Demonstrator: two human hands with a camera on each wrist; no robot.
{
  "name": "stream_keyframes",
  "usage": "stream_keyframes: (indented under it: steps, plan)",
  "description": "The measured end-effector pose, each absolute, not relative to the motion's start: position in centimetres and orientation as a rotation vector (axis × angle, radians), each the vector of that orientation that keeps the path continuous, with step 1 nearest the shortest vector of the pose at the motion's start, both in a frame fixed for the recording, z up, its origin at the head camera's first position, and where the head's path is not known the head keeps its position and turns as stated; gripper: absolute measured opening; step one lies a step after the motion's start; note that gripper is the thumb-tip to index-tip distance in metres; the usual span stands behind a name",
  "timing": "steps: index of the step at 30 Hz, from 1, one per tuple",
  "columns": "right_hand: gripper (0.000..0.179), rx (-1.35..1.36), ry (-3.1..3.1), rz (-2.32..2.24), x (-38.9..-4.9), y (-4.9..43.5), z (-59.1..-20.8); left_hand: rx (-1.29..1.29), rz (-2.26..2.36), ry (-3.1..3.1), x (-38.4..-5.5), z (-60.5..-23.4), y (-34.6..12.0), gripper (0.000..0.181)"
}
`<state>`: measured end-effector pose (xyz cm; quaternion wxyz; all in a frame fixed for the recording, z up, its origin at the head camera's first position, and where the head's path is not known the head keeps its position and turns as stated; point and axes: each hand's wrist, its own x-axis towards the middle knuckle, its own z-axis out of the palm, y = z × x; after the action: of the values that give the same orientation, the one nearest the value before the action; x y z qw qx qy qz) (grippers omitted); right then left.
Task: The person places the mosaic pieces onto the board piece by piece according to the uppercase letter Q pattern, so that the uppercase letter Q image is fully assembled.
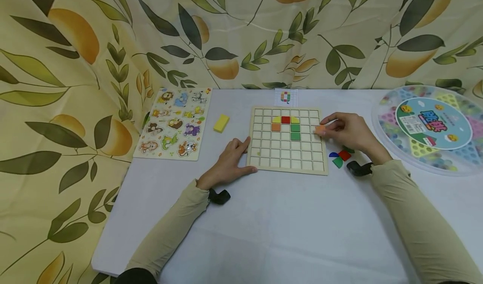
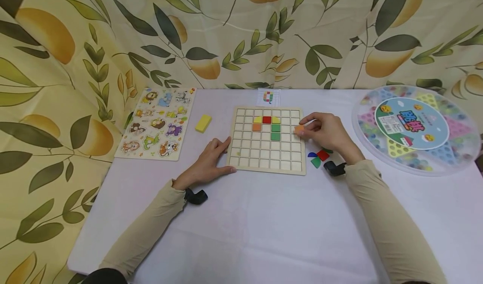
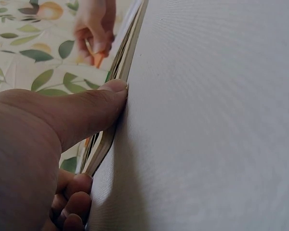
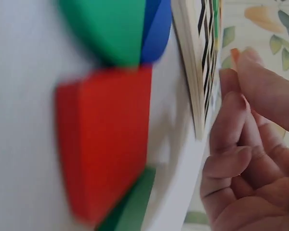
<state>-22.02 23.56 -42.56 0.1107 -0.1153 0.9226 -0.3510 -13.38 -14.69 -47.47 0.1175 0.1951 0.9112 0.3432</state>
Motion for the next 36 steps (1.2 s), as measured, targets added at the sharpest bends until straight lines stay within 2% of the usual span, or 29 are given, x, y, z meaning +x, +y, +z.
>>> stream_keyframes:
  steps: [14,21,36]
  plan:
    - [0.038,-0.392,2.645,-1.165,-22.2,19.3,-42.9,0.582,1.023,2.667,-13.4,-47.5,-14.7,0.104]
    - [0.031,-0.492,2.630,-1.221,-22.5,17.4,-43.1,0.581,1.018,2.663,-13.4,-47.3,-14.7,0.105]
    - [0.028,-0.617,2.615,-1.122,-23.0,14.2,-43.3,0.580,1.011,2.658,-13.4,-47.3,-14.7,0.104]
